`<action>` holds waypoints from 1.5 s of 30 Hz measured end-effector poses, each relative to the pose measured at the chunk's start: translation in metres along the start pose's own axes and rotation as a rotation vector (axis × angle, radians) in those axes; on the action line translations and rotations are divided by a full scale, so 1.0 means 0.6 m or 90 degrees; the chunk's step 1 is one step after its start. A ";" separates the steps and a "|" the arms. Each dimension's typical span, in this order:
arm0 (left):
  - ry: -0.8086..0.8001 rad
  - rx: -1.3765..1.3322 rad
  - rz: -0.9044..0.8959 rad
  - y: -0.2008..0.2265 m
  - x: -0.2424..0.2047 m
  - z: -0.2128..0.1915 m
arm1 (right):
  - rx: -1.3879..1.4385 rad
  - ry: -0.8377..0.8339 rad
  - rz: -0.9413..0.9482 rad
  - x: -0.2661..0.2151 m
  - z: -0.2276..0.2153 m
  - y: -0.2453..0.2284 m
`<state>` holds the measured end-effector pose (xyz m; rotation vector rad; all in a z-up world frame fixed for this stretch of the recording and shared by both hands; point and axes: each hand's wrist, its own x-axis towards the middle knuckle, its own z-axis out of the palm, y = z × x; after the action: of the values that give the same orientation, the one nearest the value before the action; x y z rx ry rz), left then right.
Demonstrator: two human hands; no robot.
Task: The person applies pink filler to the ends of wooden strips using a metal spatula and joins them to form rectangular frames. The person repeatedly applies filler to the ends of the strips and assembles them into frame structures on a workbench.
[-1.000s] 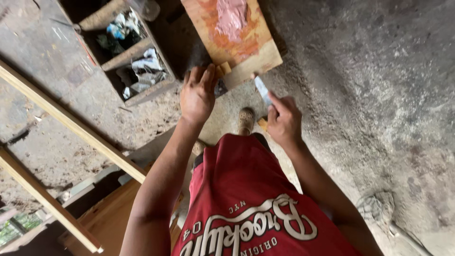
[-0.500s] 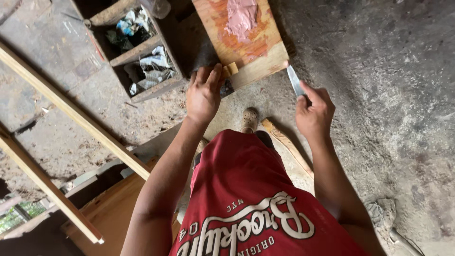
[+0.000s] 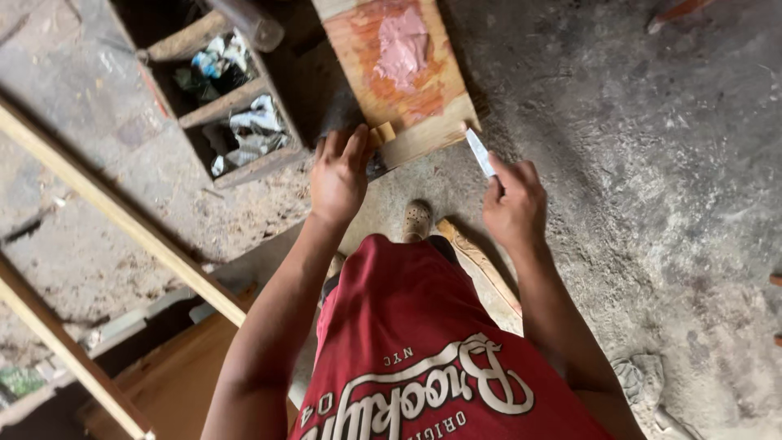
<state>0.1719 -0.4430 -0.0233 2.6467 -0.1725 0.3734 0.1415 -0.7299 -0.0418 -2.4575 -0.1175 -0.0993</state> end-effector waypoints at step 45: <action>-0.049 -0.024 -0.068 0.005 -0.006 0.000 | -0.052 -0.074 -0.354 0.195 -0.021 -0.083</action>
<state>0.1679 -0.4457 -0.0233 2.6209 -0.0609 0.2307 0.2517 -0.6926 0.0108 -2.4431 -0.8597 -0.2033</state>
